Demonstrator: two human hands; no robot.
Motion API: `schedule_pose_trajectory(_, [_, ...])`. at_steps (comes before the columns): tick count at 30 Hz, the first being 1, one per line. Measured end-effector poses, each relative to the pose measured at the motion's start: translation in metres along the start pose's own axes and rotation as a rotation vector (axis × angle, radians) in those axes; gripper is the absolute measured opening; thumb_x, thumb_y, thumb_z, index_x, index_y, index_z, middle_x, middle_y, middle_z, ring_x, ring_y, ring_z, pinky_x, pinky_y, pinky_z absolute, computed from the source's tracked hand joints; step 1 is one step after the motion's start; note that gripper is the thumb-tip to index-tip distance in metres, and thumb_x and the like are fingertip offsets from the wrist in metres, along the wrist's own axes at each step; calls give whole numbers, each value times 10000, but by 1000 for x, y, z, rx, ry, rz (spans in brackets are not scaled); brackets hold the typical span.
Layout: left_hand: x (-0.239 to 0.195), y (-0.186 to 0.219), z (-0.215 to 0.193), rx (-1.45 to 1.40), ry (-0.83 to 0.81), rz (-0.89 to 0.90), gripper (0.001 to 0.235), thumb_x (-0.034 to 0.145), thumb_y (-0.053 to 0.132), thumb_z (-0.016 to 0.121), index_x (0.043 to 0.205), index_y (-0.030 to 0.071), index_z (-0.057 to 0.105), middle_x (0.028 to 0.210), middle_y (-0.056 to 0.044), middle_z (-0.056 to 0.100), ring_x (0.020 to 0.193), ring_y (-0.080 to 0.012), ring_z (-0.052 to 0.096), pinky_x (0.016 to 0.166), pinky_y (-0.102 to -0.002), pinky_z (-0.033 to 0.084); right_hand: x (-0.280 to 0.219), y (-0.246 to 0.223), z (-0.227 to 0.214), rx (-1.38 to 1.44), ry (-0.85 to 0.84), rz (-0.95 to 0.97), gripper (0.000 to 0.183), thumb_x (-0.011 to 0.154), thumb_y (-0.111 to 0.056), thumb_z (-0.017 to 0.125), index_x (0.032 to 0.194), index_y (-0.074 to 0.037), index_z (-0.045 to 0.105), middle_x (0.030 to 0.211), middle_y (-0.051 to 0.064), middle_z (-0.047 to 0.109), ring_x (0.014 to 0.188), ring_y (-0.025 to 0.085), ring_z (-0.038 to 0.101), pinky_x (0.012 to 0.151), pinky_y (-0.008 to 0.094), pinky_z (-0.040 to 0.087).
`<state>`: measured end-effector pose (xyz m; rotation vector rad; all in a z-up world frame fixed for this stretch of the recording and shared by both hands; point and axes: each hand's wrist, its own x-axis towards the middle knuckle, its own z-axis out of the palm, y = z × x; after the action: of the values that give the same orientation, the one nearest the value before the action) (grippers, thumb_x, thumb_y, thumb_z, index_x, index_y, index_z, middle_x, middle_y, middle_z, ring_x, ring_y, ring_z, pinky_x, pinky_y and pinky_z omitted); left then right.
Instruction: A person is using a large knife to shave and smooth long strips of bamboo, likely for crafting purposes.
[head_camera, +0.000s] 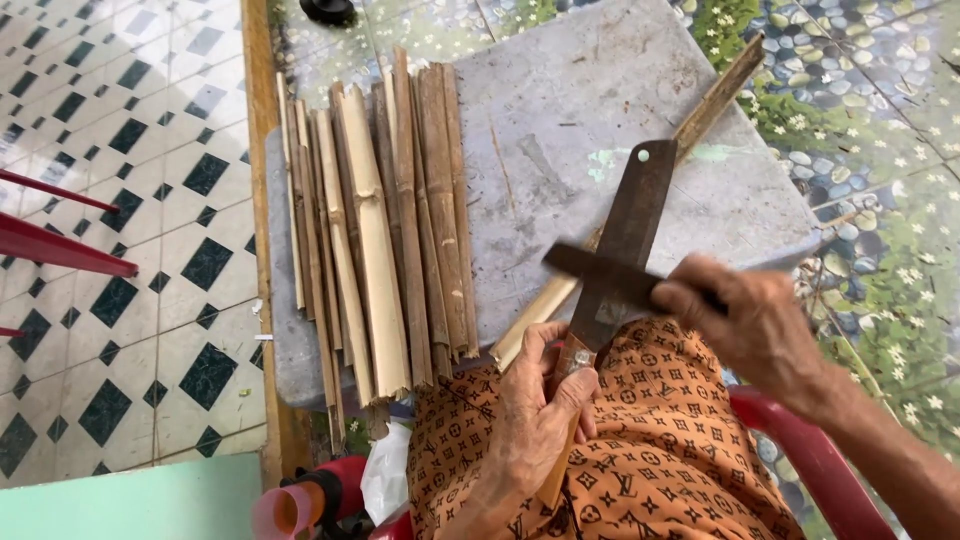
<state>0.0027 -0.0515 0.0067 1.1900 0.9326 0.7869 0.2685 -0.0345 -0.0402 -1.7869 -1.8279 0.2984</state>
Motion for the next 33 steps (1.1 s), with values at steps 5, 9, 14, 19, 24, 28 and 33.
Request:
schedule_pose_trajectory(5, [-2,-8,-1,-31,19,10,330,1026,82,596,1327,16,478,811,-97,654,491,-151,630,421,-267,551,7,-2,-2,69,31,81,296,1100,-323,559,985,-82,686,719,93,742,428,141,667,308,258,519])
schedule_pose_trajectory(9, [1,-3,-5,22,32,38,309,1033,68,595,1315,16,478,783,-87,644,481,-147,614,424,-261,553,9,-1,5,3,-39,-45,292,1068,-338,548,956,-113,696,605,67,676,337,126,567,266,277,509])
schedule_pose_trajectory(14, [1,-3,-7,60,57,49,323,1026,63,602,1321,15,480,789,-128,688,456,-146,609,401,-257,545,9,-1,8,34,12,-91,249,1084,-264,567,969,-78,686,669,112,703,344,137,561,263,283,497])
schedule_pose_trajectory(19, [1,-9,-5,-4,36,51,362,1029,108,586,1352,5,457,892,-109,654,467,-123,566,449,-275,570,18,-8,0,37,42,23,261,1128,-237,571,1019,-29,684,762,164,754,451,187,705,294,272,535])
schedule_pose_trajectory(24, [8,-20,-15,-101,53,-24,382,1024,125,607,1365,64,447,887,-80,656,649,-158,624,548,-297,584,12,-19,5,90,-209,69,277,1030,-358,554,944,-154,721,644,35,742,358,116,602,289,255,526])
schedule_pose_trajectory(28, [7,-16,-24,-520,39,-113,735,937,23,692,1552,231,347,838,-82,653,555,-140,582,467,-230,515,24,-24,-17,318,-212,422,199,1094,-237,552,1108,-80,674,797,143,739,552,237,669,445,316,536])
schedule_pose_trajectory(33, [4,-16,-30,-870,-195,-185,778,964,-54,601,1642,138,271,1012,-144,645,600,-142,629,437,-199,499,27,-26,-21,299,-264,326,199,1065,-282,565,1035,-115,667,669,80,706,508,188,648,488,291,517])
